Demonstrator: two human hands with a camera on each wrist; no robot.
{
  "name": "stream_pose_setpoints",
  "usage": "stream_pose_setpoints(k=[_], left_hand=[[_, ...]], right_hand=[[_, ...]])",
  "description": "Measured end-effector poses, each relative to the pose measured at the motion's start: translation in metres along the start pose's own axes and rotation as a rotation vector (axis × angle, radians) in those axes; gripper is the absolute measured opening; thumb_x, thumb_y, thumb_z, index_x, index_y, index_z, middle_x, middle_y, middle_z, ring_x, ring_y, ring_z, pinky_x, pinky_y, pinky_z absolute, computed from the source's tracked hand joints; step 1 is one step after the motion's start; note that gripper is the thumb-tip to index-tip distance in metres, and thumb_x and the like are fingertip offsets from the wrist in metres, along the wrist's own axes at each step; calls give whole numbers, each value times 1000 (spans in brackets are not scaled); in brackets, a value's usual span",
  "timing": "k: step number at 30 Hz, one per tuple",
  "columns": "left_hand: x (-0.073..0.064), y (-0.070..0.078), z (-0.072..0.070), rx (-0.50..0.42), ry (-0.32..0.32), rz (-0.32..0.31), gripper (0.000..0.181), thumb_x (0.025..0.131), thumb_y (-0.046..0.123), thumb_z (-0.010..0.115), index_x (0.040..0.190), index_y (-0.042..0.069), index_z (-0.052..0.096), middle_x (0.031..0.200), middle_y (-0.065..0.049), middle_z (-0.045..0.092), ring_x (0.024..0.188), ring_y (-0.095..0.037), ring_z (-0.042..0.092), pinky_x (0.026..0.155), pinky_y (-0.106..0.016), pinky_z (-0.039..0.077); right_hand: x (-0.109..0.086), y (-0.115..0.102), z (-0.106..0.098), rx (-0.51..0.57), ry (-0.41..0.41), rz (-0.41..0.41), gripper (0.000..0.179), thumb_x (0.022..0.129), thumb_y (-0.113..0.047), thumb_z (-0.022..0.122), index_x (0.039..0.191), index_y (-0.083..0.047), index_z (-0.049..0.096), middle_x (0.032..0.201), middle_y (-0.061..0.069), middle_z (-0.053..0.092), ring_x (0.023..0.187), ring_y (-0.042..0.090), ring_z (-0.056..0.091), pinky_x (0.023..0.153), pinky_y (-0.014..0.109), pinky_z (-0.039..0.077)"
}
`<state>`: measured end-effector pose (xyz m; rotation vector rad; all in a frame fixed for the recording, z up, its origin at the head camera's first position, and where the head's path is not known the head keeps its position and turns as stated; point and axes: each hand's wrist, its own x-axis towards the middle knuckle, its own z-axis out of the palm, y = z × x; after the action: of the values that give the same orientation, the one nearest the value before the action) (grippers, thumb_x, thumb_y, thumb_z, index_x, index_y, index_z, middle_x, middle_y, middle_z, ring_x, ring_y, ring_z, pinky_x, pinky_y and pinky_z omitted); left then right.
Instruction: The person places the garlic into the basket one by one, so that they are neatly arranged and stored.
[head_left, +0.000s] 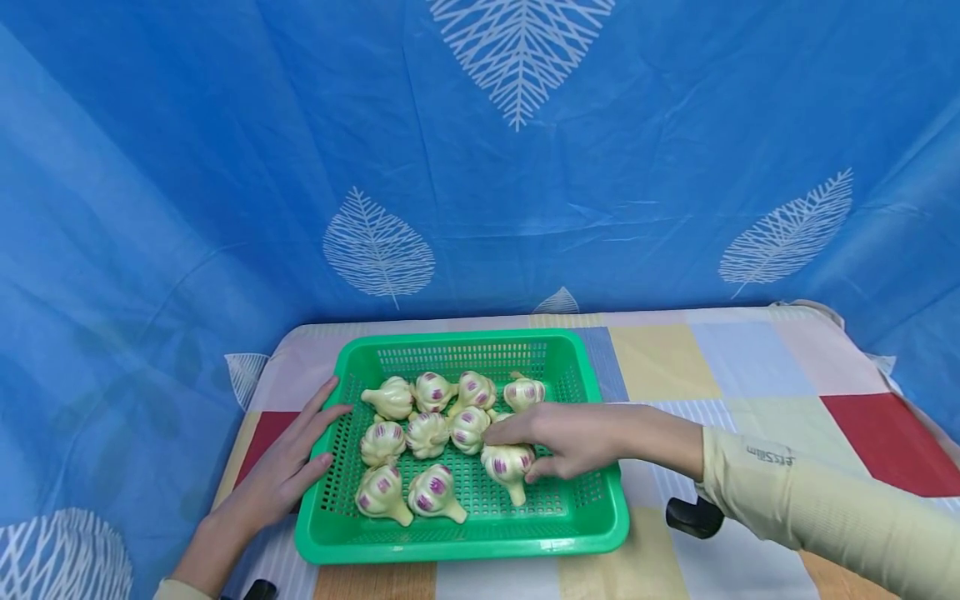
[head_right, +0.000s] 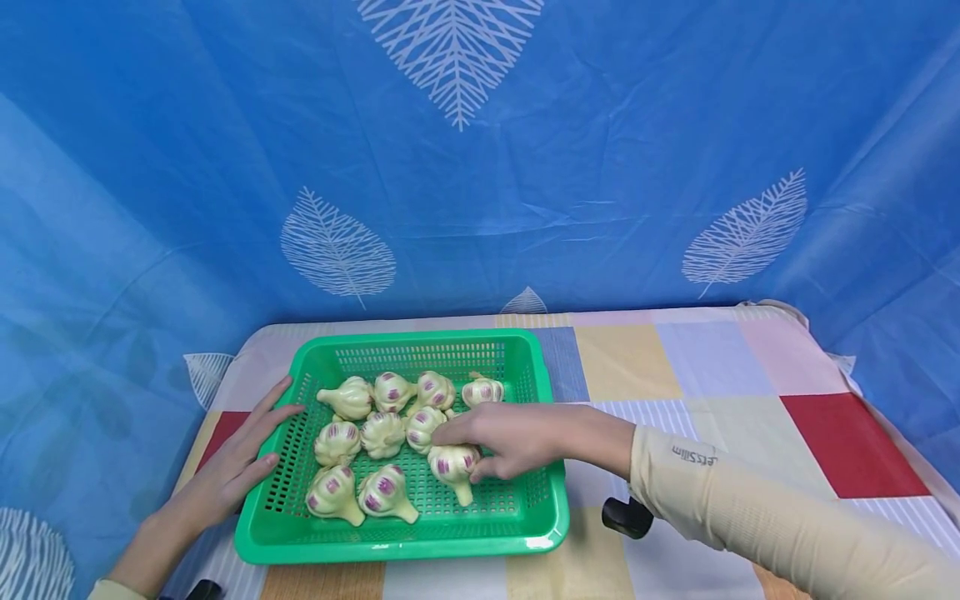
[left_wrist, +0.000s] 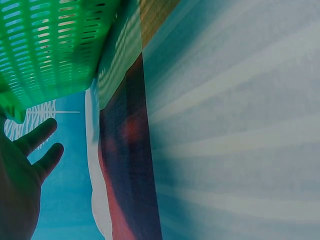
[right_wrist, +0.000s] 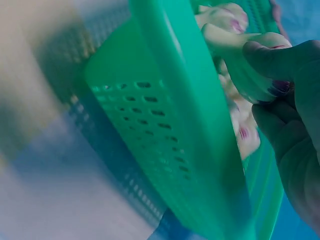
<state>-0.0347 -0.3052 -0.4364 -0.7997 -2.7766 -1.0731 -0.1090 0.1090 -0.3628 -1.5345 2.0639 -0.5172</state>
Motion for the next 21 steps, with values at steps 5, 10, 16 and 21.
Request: stream_pose_setpoints(k=[5,10,16,21], left_hand=[[0,0,0,-4,-2,2,61,93,11,60,152,14,42,168,-6,10,151,-23,17,112,-16,15],[0,-1,1,-8,-2,12,62,93,11,60,152,14,41,168,-7,10,152,-23,17,112,-16,14],[1,-2,0,-6,-2,17,61,93,11,60,152,13,42,168,-8,10,152,-24,16,113,-16,14],[1,-1,-1,-2,-12,3,61,94,11,60,152,13,42,169,-6,10,152,-24,17,113,-16,14]], right_hand=[[19,-3,2,-56,-136,-66,56,96,-9,67,149,-3,48,151,5,49,142,14,39,112,28,33],[37,-4,2,-136,-215,-168,45,93,-5,70,136,-6,59,136,-1,60,128,7,51,105,20,38],[57,-7,1,-201,-325,-146,43,85,4,71,123,-14,63,120,-9,63,108,0,57,91,13,43],[72,-9,8,-266,-426,-93,47,85,6,67,127,-15,63,120,-10,63,105,-2,55,85,12,44]])
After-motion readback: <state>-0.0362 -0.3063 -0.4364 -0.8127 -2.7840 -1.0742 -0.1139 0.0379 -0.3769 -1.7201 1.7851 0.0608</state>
